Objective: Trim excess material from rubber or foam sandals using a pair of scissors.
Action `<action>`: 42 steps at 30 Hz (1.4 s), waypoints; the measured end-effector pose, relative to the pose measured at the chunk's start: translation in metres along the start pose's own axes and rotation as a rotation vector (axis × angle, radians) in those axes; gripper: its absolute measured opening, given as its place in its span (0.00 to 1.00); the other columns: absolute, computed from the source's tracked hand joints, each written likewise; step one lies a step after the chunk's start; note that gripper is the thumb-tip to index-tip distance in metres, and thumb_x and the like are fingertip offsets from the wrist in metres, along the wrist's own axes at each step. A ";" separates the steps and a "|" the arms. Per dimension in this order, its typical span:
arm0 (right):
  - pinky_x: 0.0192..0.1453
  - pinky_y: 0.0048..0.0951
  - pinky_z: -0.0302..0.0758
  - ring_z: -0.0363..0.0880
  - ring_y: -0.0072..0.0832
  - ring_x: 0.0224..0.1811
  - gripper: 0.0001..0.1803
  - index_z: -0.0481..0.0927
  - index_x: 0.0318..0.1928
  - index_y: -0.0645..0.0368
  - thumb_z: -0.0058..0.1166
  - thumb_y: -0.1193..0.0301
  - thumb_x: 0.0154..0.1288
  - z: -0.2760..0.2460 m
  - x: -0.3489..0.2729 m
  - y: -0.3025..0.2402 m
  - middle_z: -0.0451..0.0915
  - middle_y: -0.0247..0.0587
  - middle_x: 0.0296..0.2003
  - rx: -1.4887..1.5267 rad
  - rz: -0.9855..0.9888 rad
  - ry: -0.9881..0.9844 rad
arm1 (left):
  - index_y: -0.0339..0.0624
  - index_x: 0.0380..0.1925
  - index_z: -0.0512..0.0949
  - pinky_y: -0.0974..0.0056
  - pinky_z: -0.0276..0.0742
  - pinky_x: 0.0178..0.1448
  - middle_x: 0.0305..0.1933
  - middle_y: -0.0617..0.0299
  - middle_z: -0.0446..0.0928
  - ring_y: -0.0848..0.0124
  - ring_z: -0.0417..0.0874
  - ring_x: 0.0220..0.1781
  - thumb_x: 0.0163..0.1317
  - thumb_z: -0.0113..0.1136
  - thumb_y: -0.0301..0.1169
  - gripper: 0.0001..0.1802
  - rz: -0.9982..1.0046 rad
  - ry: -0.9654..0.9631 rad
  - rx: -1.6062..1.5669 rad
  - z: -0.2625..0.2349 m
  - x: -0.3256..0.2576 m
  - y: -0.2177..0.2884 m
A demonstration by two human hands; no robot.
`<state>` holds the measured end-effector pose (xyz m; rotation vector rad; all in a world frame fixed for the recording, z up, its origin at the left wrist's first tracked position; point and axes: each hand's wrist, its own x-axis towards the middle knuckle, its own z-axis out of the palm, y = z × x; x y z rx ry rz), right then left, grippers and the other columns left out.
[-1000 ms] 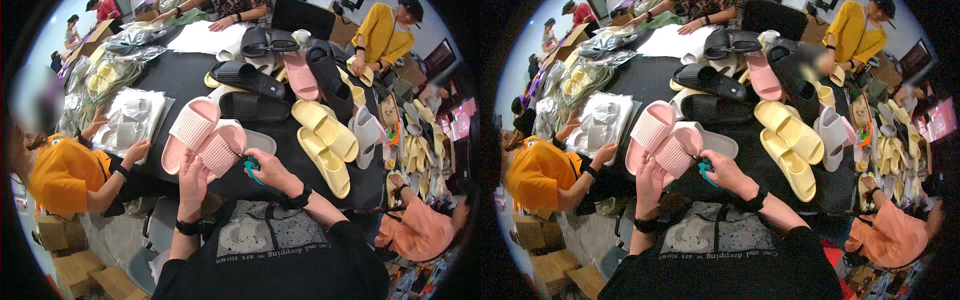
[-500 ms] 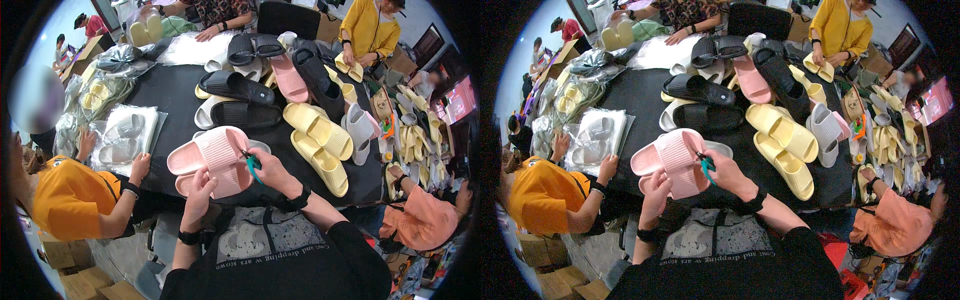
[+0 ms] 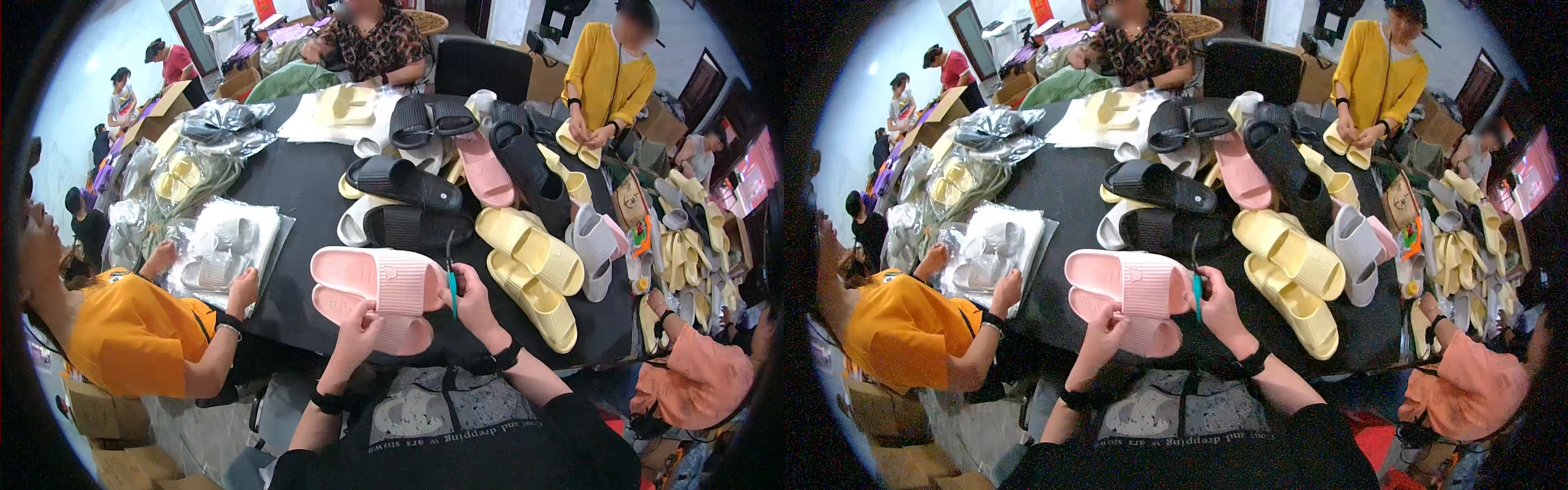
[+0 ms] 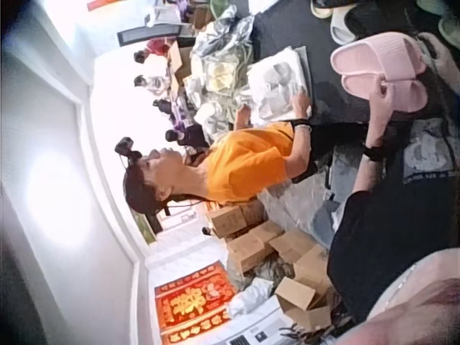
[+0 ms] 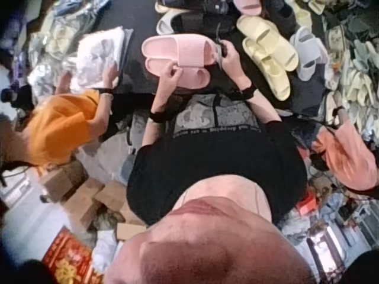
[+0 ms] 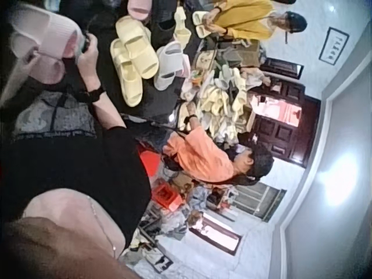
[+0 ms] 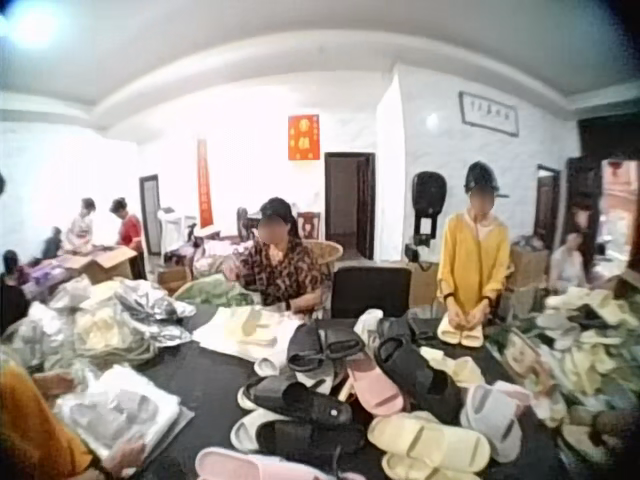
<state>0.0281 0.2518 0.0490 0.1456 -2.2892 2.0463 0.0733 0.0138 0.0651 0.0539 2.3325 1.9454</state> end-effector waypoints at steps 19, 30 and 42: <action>0.45 0.25 0.73 0.74 0.24 0.40 0.31 0.67 0.55 0.67 0.64 0.70 0.51 -0.137 -0.021 -0.032 0.75 0.40 0.40 -0.188 0.030 0.080 | 0.41 0.42 0.75 0.40 0.49 0.68 0.39 0.63 0.77 0.66 0.73 0.52 0.48 0.52 0.23 0.17 0.688 -0.163 0.987 0.002 0.016 -0.001; 0.43 0.25 0.72 0.74 0.23 0.38 0.26 0.68 0.52 0.67 0.61 0.75 0.52 -0.134 -0.031 0.032 0.74 0.38 0.37 -0.314 0.076 0.023 | 0.46 0.61 0.64 0.42 0.50 0.68 0.67 0.42 0.55 0.44 0.57 0.67 0.49 0.58 0.31 0.35 0.450 0.144 1.001 -0.008 0.009 -0.037; 0.39 0.23 0.69 0.70 0.21 0.35 0.28 0.66 0.53 0.66 0.60 0.72 0.51 -0.093 -0.043 0.053 0.70 0.33 0.35 -0.325 0.024 0.091 | 0.39 0.65 0.54 0.53 0.64 0.66 0.65 0.39 0.58 0.46 0.62 0.66 0.50 0.67 0.42 0.46 -0.005 0.166 0.453 -0.028 0.036 -0.129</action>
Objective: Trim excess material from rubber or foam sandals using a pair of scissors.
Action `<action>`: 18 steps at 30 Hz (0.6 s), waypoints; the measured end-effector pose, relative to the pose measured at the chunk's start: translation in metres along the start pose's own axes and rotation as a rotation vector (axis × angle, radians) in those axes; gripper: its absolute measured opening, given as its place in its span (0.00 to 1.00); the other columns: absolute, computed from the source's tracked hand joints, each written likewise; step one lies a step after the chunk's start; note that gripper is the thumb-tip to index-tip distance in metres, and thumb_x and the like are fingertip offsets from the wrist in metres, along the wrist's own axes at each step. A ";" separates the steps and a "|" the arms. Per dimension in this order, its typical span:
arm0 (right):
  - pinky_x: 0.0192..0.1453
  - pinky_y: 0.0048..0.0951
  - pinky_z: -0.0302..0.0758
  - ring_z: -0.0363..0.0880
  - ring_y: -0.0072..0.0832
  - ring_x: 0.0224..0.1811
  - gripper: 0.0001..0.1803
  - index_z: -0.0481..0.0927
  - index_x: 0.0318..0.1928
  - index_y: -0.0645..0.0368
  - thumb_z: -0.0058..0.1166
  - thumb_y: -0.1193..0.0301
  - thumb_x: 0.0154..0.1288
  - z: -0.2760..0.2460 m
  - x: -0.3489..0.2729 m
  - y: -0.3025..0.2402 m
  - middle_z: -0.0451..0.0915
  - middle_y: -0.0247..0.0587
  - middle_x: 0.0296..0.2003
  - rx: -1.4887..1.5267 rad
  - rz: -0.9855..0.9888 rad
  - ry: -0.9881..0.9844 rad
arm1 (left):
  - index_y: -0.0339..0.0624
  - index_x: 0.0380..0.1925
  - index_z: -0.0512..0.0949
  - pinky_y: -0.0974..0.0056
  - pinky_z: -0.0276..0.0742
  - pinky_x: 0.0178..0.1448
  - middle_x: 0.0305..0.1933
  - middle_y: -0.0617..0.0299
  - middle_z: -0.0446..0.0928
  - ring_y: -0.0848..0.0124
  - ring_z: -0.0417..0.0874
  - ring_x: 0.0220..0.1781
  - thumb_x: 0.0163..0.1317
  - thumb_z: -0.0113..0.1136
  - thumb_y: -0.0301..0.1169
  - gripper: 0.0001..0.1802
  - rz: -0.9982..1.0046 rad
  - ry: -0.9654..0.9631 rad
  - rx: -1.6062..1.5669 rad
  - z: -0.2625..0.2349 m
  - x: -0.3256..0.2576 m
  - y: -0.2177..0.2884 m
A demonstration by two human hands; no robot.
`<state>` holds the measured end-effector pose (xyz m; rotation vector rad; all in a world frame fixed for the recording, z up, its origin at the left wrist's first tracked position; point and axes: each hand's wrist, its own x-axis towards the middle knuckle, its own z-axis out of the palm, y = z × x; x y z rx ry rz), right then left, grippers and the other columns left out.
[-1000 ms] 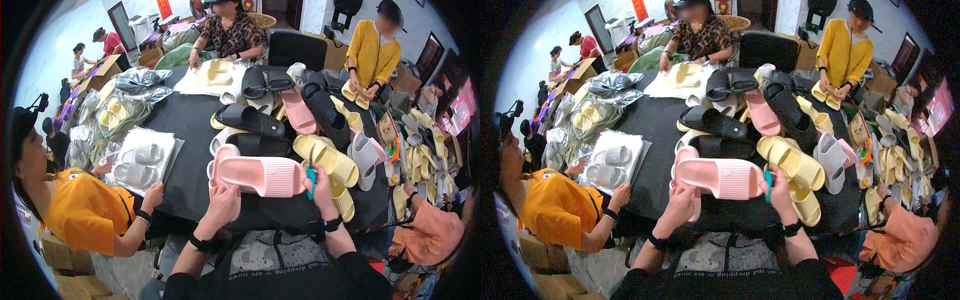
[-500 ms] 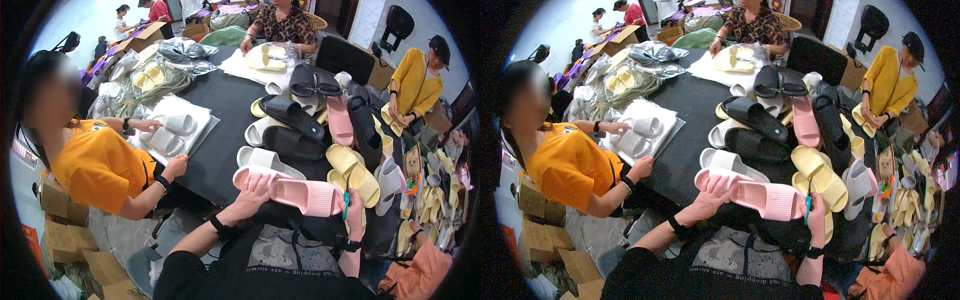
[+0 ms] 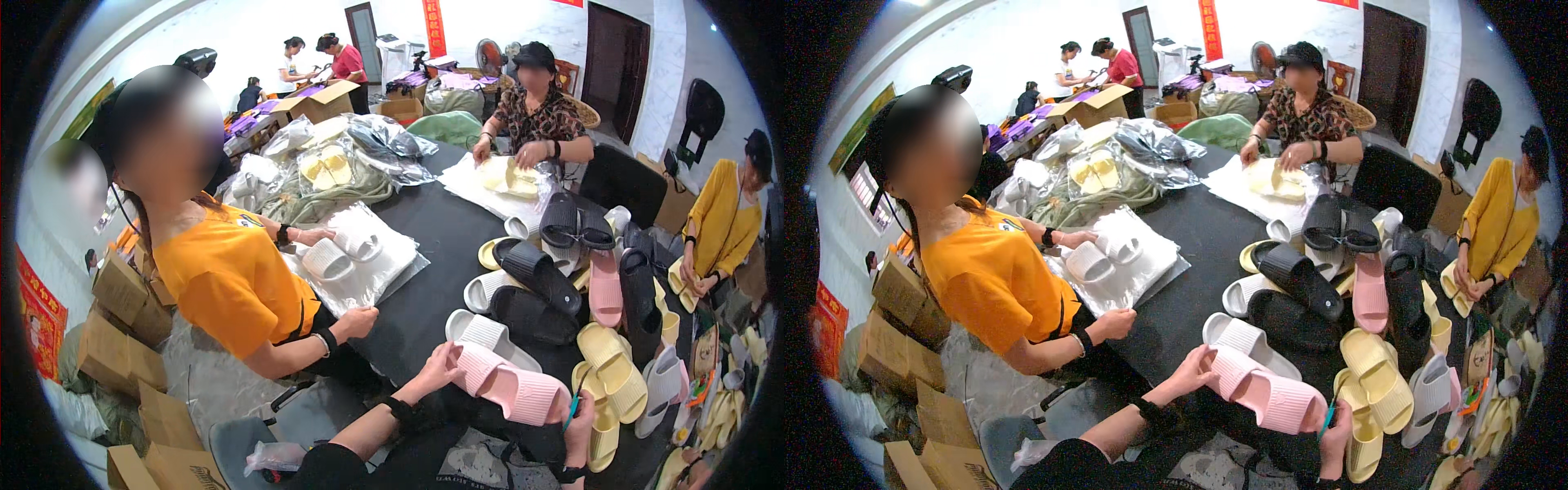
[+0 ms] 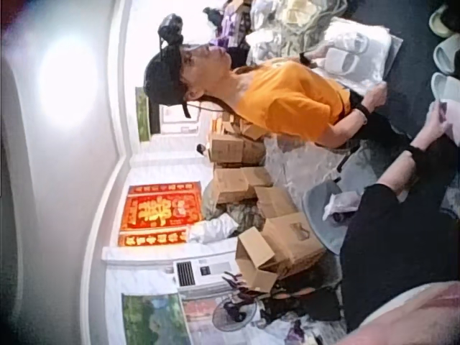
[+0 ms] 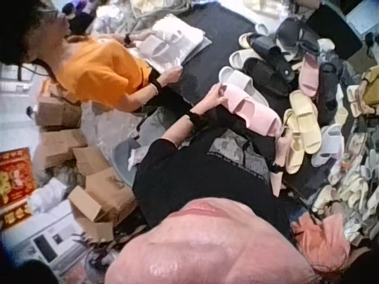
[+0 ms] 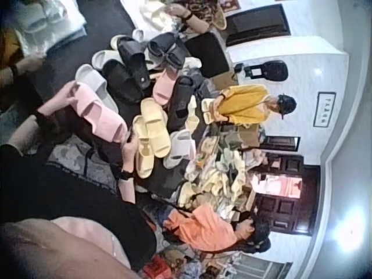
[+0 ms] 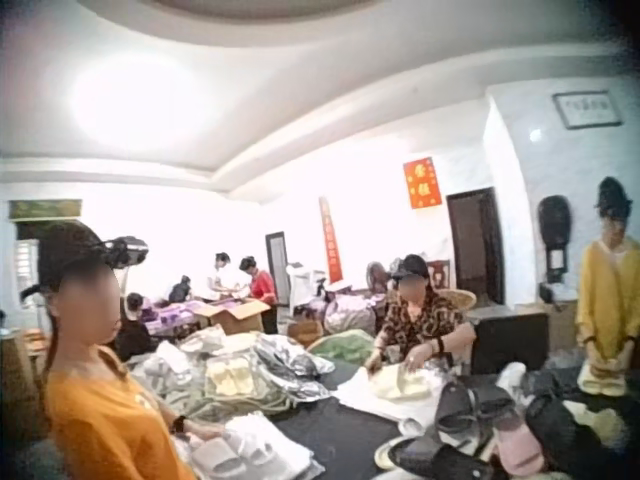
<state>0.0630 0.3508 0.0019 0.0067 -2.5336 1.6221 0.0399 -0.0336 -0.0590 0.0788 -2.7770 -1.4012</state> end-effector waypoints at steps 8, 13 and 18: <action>0.46 0.25 0.71 0.72 0.23 0.41 0.27 0.66 0.52 0.66 0.60 0.74 0.52 0.041 0.001 -0.002 0.72 0.36 0.39 0.169 -0.022 -0.060 | 0.37 0.63 0.58 0.57 0.70 0.61 0.55 0.45 0.65 0.53 0.71 0.58 0.52 0.66 0.39 0.42 -0.008 -0.019 -0.077 -0.003 0.004 0.007; 0.45 0.23 0.70 0.71 0.22 0.40 0.25 0.66 0.52 0.65 0.59 0.76 0.53 0.051 0.003 -0.020 0.72 0.35 0.39 0.184 0.010 -0.094 | 0.45 0.62 0.62 0.61 0.76 0.52 0.53 0.47 0.67 0.60 0.79 0.45 0.54 0.64 0.37 0.35 0.026 -0.050 -0.121 -0.008 0.004 0.012; 0.44 0.24 0.72 0.73 0.23 0.39 0.26 0.66 0.52 0.68 0.60 0.77 0.53 0.046 0.004 -0.019 0.74 0.38 0.38 0.127 0.006 -0.106 | 0.44 0.60 0.64 0.62 0.76 0.52 0.53 0.48 0.67 0.62 0.79 0.45 0.54 0.65 0.36 0.34 0.002 -0.032 -0.135 -0.008 0.000 0.016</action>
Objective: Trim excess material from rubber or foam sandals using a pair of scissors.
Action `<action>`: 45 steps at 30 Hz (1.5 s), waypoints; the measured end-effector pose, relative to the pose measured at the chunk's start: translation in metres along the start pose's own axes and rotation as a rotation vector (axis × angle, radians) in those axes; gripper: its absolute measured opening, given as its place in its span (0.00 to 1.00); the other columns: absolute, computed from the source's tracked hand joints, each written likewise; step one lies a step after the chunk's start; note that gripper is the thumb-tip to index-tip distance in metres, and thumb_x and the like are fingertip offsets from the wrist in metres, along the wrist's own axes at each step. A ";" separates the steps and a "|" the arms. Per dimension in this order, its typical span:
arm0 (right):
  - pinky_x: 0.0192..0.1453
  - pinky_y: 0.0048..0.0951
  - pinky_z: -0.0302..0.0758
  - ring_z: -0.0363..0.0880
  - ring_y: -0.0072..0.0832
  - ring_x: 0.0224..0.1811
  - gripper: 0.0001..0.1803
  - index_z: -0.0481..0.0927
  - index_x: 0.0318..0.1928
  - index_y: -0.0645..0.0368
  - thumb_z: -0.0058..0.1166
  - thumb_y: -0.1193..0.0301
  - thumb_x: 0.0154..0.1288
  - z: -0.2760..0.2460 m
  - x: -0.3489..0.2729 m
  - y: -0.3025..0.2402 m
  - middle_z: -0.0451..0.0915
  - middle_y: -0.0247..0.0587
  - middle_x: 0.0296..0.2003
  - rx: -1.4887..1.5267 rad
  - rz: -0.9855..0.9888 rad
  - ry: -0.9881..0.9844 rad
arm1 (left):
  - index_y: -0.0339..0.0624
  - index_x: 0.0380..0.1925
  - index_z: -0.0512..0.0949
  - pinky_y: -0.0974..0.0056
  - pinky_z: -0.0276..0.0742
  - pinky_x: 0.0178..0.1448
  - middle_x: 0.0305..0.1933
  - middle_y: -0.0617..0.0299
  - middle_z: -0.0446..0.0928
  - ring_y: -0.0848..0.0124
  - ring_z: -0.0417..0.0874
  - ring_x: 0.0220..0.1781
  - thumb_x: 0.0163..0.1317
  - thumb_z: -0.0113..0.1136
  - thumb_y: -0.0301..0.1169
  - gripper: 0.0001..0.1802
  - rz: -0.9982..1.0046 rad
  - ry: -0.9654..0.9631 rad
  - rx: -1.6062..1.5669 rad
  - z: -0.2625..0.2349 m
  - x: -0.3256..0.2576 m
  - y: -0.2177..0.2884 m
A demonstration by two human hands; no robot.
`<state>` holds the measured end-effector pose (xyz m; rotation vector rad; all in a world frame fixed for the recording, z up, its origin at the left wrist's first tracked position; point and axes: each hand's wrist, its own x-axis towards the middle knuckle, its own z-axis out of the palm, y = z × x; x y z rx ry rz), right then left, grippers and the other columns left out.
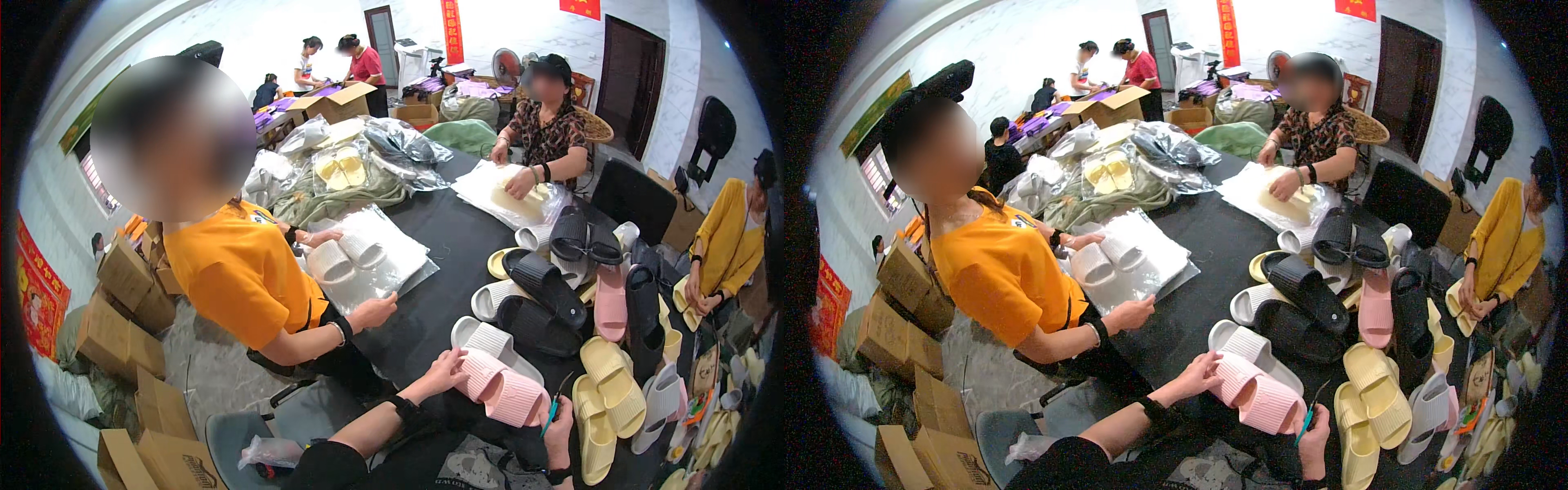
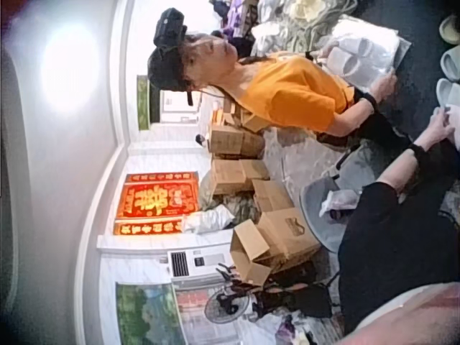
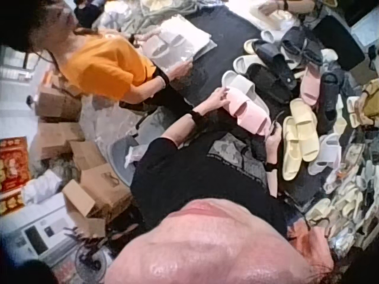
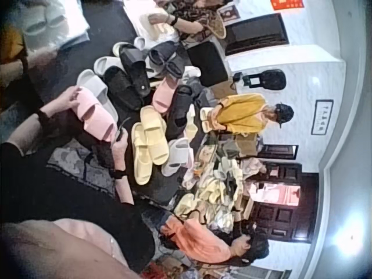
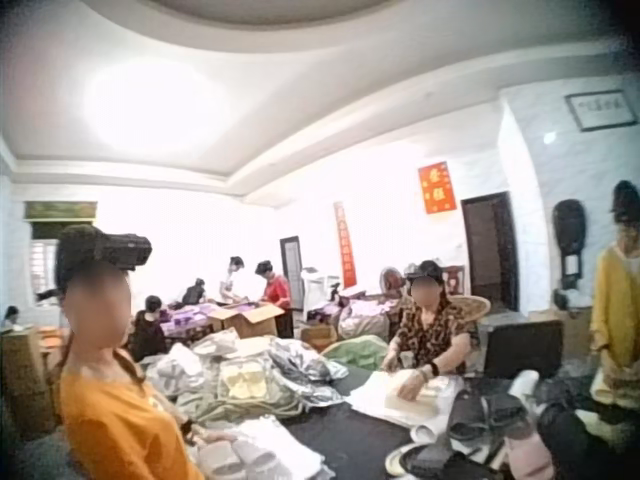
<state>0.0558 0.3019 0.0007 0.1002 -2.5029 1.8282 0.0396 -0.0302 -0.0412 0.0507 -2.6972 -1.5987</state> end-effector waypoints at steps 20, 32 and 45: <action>0.39 0.22 0.72 0.74 0.19 0.34 0.25 0.70 0.48 0.67 0.64 0.73 0.51 -0.005 0.001 0.006 0.75 0.34 0.33 0.023 0.102 -0.024 | 0.33 0.58 0.62 0.58 0.66 0.64 0.62 0.44 0.65 0.52 0.71 0.61 0.53 0.65 0.37 0.35 -0.017 -0.072 -0.342 -0.002 0.004 -0.006; 0.37 0.22 0.73 0.75 0.20 0.34 0.27 0.69 0.50 0.68 0.63 0.75 0.47 -0.001 0.002 0.006 0.76 0.35 0.33 0.081 0.186 -0.080 | 0.36 0.63 0.58 0.67 0.75 0.44 0.48 0.49 0.75 0.68 0.78 0.41 0.56 0.57 0.28 0.33 -0.147 0.613 -0.062 -0.118 -0.024 -0.035; 0.38 0.25 0.74 0.76 0.24 0.35 0.29 0.67 0.51 0.69 0.61 0.75 0.47 0.000 0.004 0.049 0.76 0.40 0.37 0.060 0.162 -0.049 | 0.40 0.59 0.65 0.51 0.64 0.61 0.62 0.42 0.63 0.51 0.65 0.63 0.52 0.62 0.46 0.36 -0.519 0.238 0.409 -0.095 -0.068 -0.070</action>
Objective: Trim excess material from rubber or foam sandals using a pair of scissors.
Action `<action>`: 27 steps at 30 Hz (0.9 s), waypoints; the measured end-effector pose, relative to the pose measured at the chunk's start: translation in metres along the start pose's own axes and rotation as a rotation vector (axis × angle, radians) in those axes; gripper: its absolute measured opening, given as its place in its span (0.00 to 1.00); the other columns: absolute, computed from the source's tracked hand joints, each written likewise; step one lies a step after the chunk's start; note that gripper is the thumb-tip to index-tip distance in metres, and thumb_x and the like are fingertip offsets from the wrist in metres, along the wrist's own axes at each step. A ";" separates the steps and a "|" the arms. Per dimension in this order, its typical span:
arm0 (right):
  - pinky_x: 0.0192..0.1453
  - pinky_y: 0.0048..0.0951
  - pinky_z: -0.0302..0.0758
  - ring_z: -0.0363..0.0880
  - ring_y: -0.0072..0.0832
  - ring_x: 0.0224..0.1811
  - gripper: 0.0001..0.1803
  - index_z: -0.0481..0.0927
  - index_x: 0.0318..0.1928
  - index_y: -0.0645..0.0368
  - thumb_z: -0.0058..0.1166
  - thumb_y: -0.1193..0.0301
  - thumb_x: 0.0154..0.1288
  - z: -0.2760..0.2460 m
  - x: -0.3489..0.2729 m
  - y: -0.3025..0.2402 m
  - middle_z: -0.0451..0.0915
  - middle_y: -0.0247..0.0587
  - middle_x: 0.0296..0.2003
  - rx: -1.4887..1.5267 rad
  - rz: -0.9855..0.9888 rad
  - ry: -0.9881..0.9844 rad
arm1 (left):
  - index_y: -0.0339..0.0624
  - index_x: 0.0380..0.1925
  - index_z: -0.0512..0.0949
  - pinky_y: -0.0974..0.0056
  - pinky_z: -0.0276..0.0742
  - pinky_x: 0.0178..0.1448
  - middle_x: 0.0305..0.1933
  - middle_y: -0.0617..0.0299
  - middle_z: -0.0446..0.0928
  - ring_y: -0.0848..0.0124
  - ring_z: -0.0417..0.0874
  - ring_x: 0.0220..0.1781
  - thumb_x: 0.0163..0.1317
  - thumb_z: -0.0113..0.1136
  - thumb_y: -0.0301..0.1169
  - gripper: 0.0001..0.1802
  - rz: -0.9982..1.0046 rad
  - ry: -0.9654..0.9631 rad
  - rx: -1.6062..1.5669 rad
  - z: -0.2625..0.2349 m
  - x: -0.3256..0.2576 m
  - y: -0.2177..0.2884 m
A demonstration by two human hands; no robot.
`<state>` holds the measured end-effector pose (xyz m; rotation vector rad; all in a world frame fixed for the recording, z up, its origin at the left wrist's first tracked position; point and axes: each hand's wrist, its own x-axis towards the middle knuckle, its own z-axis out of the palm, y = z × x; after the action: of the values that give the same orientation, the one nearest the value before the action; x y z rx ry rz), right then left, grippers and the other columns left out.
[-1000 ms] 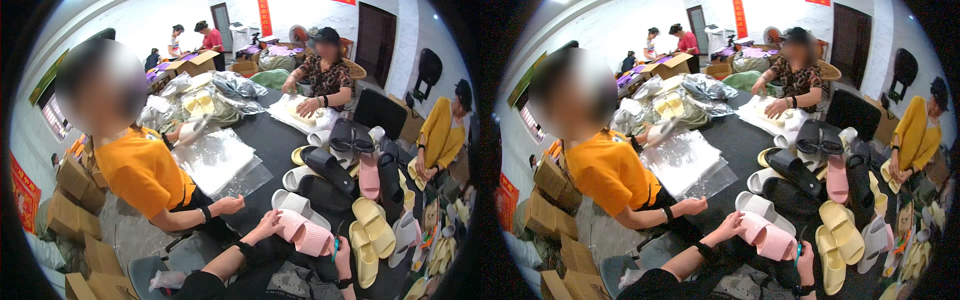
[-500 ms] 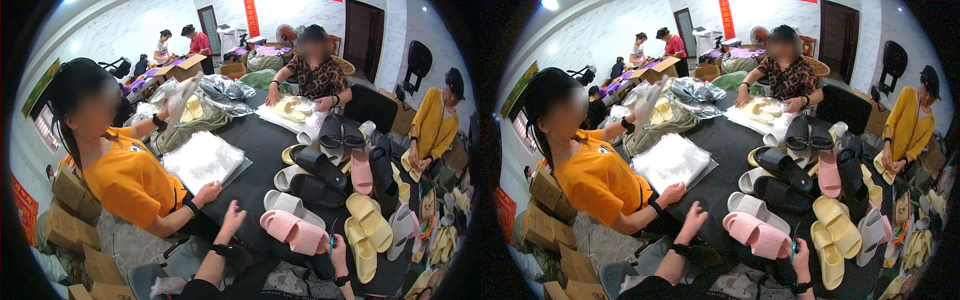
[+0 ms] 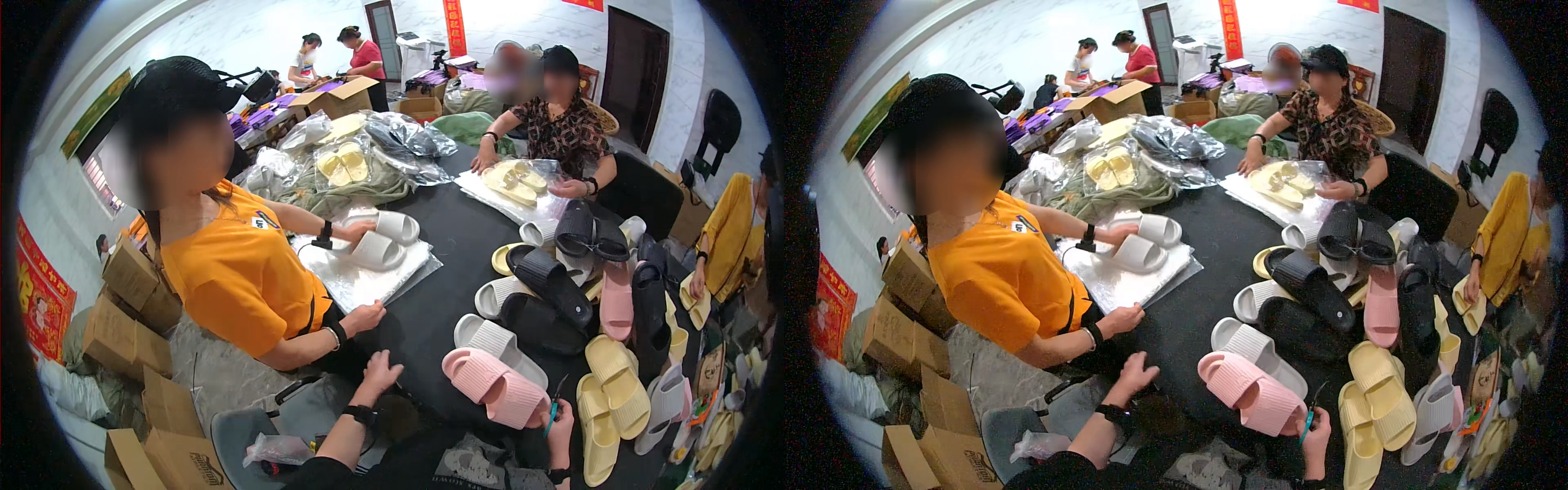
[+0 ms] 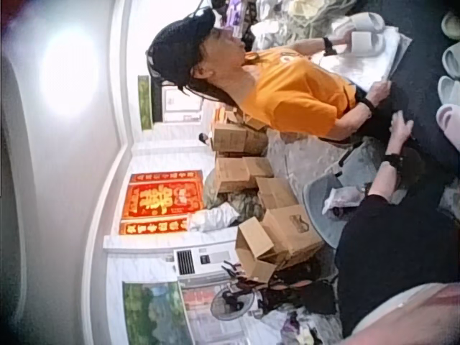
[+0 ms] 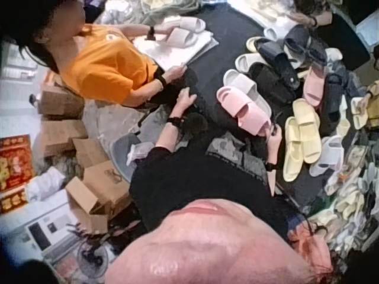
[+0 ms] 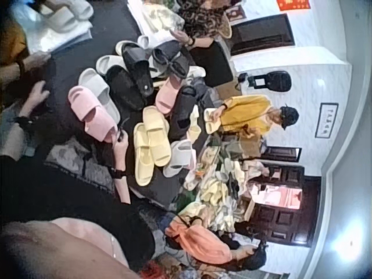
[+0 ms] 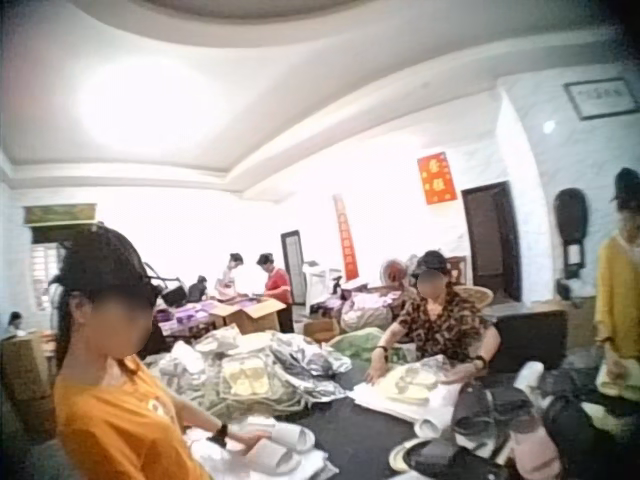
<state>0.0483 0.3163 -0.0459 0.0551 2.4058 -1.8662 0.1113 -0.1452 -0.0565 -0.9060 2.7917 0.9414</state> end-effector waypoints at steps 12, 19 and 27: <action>0.33 0.22 0.74 0.75 0.23 0.32 0.28 0.66 0.51 0.66 0.59 0.75 0.48 0.007 0.008 0.019 0.74 0.38 0.36 0.099 0.139 -0.008 | 0.31 0.66 0.49 0.39 0.54 0.66 0.69 0.25 0.39 0.35 0.43 0.72 0.46 0.69 0.51 0.57 0.064 -0.230 0.483 0.007 -0.027 0.037; 0.30 0.23 0.74 0.76 0.25 0.35 0.29 0.64 0.53 0.66 0.57 0.76 0.47 0.002 0.011 0.045 0.73 0.41 0.39 0.135 0.120 0.007 | 0.32 0.66 0.49 0.40 0.54 0.66 0.69 0.25 0.40 0.35 0.44 0.71 0.46 0.69 0.51 0.57 0.069 -0.224 0.490 0.010 -0.024 0.038; 0.22 0.22 0.69 0.74 0.21 0.23 0.28 0.64 0.53 0.65 0.60 0.75 0.51 0.010 0.007 0.011 0.76 0.39 0.29 0.170 0.200 0.036 | 0.31 0.65 0.51 0.39 0.55 0.65 0.68 0.24 0.42 0.34 0.45 0.71 0.44 0.70 0.51 0.57 0.094 -0.204 0.502 0.011 -0.024 0.034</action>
<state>0.0429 0.3088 -0.0601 0.3313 2.1642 -1.9840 0.1112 -0.1046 -0.0419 -0.5733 2.7079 0.2834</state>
